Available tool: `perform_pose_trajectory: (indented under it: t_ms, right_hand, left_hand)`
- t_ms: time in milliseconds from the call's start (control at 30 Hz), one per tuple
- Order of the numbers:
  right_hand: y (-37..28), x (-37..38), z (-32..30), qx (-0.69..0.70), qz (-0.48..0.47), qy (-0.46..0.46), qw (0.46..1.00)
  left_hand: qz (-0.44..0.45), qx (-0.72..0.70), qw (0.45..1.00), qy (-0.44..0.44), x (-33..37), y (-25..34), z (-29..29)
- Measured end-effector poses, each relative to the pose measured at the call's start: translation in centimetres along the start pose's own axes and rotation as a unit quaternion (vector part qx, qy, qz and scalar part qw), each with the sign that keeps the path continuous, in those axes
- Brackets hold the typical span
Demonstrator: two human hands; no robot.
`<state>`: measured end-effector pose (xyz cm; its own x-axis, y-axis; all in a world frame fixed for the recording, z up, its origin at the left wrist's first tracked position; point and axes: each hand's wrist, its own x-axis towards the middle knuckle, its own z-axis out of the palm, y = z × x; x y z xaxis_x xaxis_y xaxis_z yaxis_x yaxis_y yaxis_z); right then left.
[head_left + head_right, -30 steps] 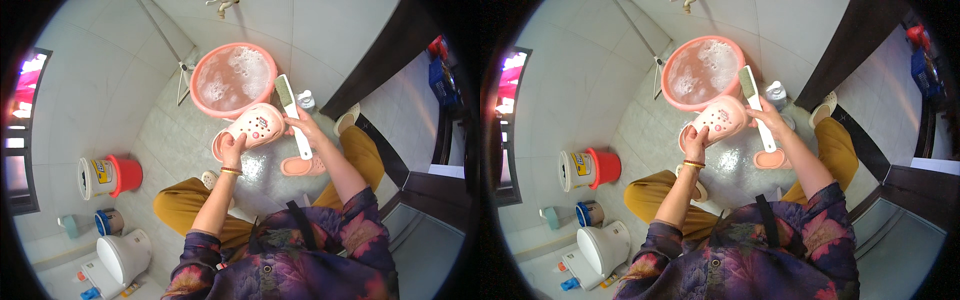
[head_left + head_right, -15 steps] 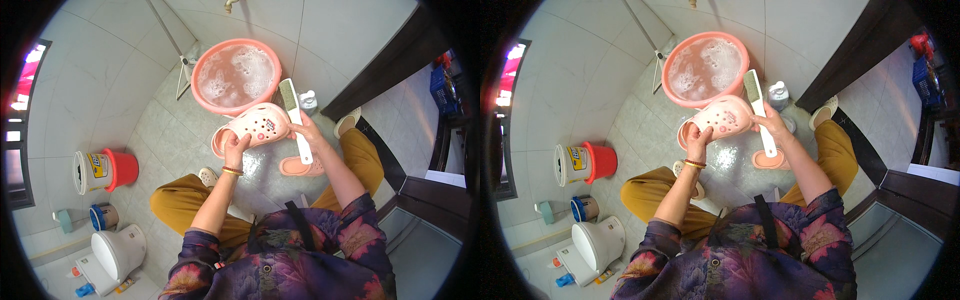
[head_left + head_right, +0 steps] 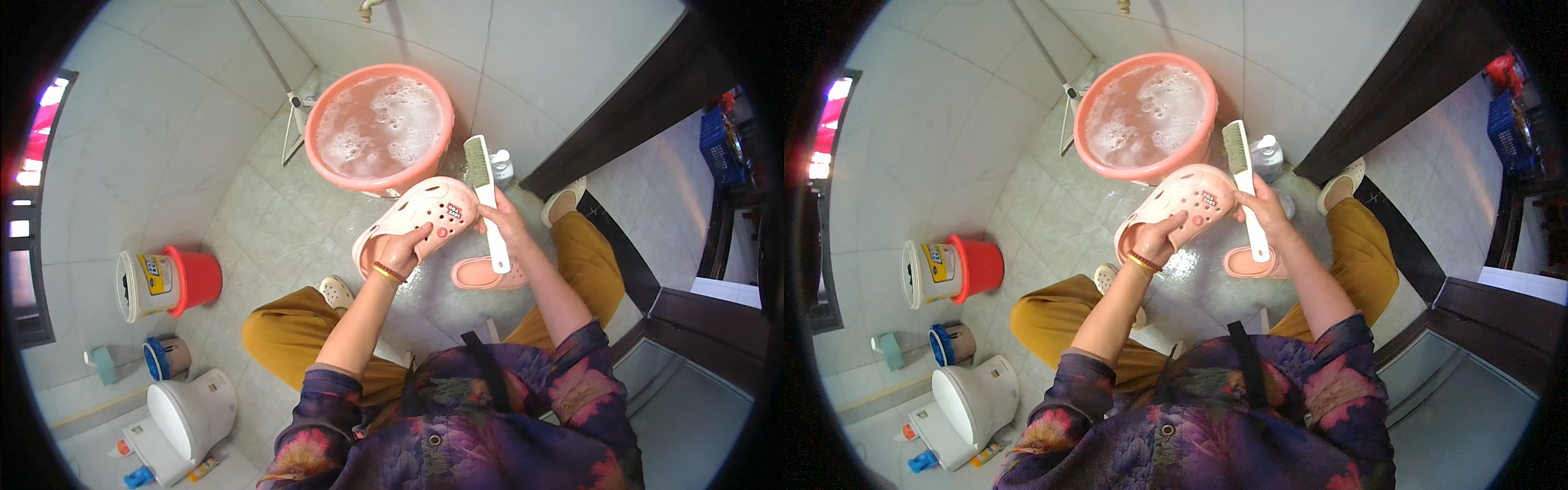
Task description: The person washes a clog by dipping it into a basin of soapy water and scrubbing its interior and exterior surfaces with a brush.
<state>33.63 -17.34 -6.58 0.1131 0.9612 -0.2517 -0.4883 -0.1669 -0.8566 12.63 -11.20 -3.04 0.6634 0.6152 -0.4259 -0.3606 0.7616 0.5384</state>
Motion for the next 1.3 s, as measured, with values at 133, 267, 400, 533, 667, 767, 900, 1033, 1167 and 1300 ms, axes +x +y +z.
perform_pose_trajectory:
  t_ms: [133, 267, 400, 533, 667, 767, 900, 1033, 1167, 1300]
  right_hand:
    - [1.2, 0.5, -1.9, -0.076, -0.042, 0.1, 0.991]
    - [0.1, 0.8, -4.8, -0.297, -0.011, 0.203, 0.933]
    - [-1.8, 2.7, -6.1, -0.431, -0.101, 0.218, 0.87]
    - [-2.4, 5.7, -7.3, -0.478, -0.12, 0.216, 0.843]
    - [-1.8, 8.6, -8.5, -0.504, -0.048, 0.248, 0.826]
    - [-1.1, 9.9, -8.8, -0.534, -0.005, 0.249, 0.808]
    - [-0.3, 10.7, -9.0, -0.562, 0.043, 0.283, 0.776]
    - [-0.1, 10.7, -9.1, -0.538, 0.045, 0.282, 0.793]
    - [0.8, 10.6, -10.2, -0.424, 0.022, 0.277, 0.862]
    - [0.8, 10.3, -9.5, -0.329, 0.065, 0.269, 0.903]
  left_hand:
    - [0.03, 0.044, 0.998, 0.039, 2.9, -2.1, -1.3]
    - [-0.001, 0.114, 0.989, 0.091, 5.0, -3.4, -3.2]
    - [-0.026, 0.024, 0.995, 0.097, 7.6, -5.0, -5.3]
    - [-0.035, 0.011, 0.993, 0.113, 10.3, -6.7, -5.6]
    - [-0.052, 0.002, 0.991, 0.124, 12.0, -8.0, -5.5]
    - [-0.049, 0.004, 0.99, 0.131, 12.9, -8.5, -6.2]
    - [-0.05, 0.001, 0.99, 0.13, 13.7, -8.6, -6.6]
    - [-0.061, 0.028, 0.99, 0.128, 15.0, -8.3, -6.9]
    - [-0.066, 0.003, 0.992, 0.112, 16.0, -8.6, -6.5]
    - [-0.056, 0.014, 0.989, 0.139, 15.8, -8.9, -7.3]
